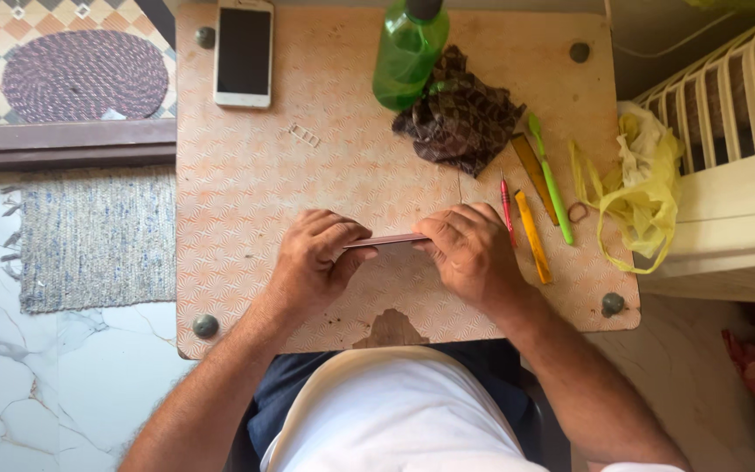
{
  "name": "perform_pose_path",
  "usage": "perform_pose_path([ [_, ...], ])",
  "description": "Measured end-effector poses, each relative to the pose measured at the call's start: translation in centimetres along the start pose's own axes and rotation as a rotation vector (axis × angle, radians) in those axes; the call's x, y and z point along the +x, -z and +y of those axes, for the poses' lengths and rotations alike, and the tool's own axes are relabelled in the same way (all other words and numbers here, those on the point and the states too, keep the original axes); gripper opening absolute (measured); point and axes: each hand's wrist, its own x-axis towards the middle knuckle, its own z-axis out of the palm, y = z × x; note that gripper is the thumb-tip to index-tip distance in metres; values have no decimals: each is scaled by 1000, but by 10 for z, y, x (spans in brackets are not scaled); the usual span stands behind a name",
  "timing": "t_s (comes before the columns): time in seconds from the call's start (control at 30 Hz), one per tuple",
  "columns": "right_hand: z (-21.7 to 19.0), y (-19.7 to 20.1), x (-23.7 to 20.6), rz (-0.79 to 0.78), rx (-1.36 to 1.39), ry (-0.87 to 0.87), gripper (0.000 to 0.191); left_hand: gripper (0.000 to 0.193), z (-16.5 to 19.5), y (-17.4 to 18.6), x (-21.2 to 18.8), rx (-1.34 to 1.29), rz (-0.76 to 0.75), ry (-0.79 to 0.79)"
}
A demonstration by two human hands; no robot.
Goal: The person uses a yellow tool to scrape residue from the back cover of a pink phone, then uses a red screwdriver to pry and clean the edges. They brush the cover with a green toothbrush, reassemble the phone with its screen, and inspect the edges. Finally, they handle a SIM tray.
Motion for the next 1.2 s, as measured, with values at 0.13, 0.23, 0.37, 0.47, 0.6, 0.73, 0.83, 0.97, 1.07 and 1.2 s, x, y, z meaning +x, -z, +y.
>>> perform_pose_path([
  [0.13,-6,-7,7,1,-91,71,21,18,2,-5,3,-29,45,10],
  [0.23,-7,-10,12,45,128,-18,23,22,6,-1,8,-111,107,52],
  [0.37,-11,-15,12,59,425,-136,19,20,19,11,19,-269,141,26],
  [0.47,-12,-21,8,24,591,-217,18,19,26,19,32,-143,120,-45],
  [0.6,-9,-33,-2,90,822,-331,18,22,33,15,48,-90,116,-93],
  [0.73,-16,-55,-11,237,1232,-469,22,13,31,9,60,-166,140,-86],
  [0.83,-15,-57,-19,285,1203,-517,27,12,31,1,66,-143,126,-120],
  [0.97,-2,-53,-16,432,1460,-483,27,20,37,-7,63,-298,164,-69],
  [1.07,2,-50,-9,540,1679,-512,26,15,35,-8,57,-283,156,17],
  [1.2,9,-39,-11,441,1293,-384,38,14,25,-6,55,0,67,-88],
])
